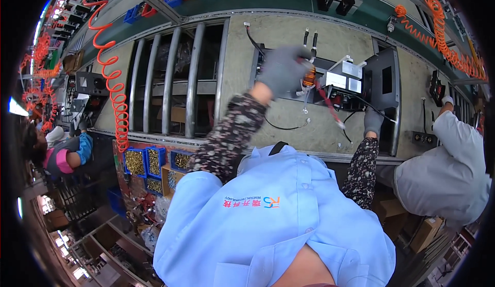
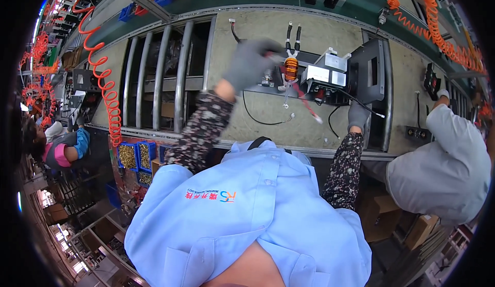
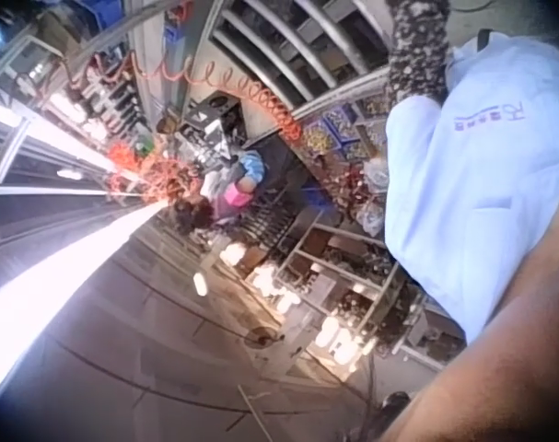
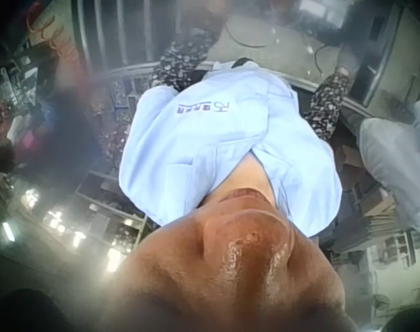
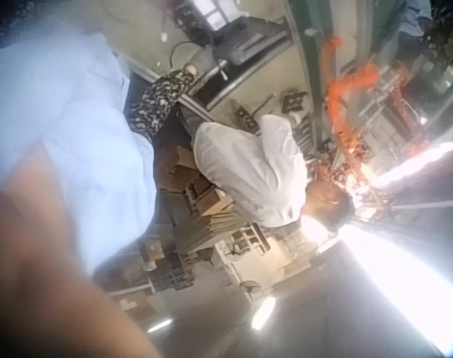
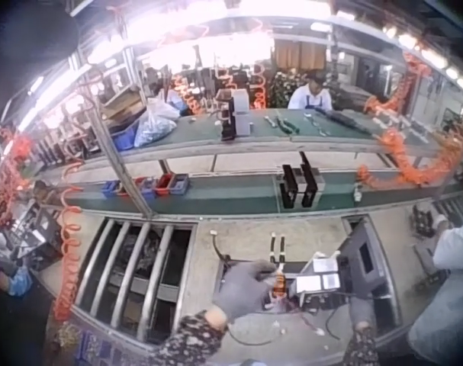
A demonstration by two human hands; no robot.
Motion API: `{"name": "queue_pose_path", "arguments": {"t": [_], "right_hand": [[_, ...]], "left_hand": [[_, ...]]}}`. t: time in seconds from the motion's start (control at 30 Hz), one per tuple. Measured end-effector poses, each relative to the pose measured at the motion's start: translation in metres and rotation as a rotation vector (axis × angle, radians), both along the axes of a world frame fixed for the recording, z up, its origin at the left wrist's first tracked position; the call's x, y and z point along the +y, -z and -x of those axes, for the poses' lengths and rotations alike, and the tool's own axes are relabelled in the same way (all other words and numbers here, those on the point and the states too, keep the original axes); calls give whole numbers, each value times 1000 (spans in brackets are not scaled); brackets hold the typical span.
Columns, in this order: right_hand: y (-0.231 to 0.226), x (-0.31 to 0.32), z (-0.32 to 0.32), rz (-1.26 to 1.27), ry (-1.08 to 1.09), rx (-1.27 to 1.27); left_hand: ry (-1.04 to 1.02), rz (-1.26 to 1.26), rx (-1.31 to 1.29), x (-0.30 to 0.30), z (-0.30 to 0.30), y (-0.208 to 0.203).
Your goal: The person assembles electronic components onto a metal chassis by hand, securing them with screws using a power screwdriver.
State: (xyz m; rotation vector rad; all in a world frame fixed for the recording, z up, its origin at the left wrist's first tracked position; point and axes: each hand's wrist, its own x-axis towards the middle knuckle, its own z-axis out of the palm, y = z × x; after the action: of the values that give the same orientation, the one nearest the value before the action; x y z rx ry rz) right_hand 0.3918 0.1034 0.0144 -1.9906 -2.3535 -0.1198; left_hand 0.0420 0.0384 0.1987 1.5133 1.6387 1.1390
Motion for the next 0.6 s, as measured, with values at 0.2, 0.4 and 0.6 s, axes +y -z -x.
{"name": "queue_pose_path", "arguments": {"t": [0.2,0.4,0.6], "right_hand": [[-3,2,4,74,-69,-93],[35,-1,-15,107,66,537],[41,-9,-17,-69,-78,349]], "left_hand": [[5,-52,-48,62,-55,24],[501,173,385,118,-22,-16],[253,-250,452,166,45,46]]}}
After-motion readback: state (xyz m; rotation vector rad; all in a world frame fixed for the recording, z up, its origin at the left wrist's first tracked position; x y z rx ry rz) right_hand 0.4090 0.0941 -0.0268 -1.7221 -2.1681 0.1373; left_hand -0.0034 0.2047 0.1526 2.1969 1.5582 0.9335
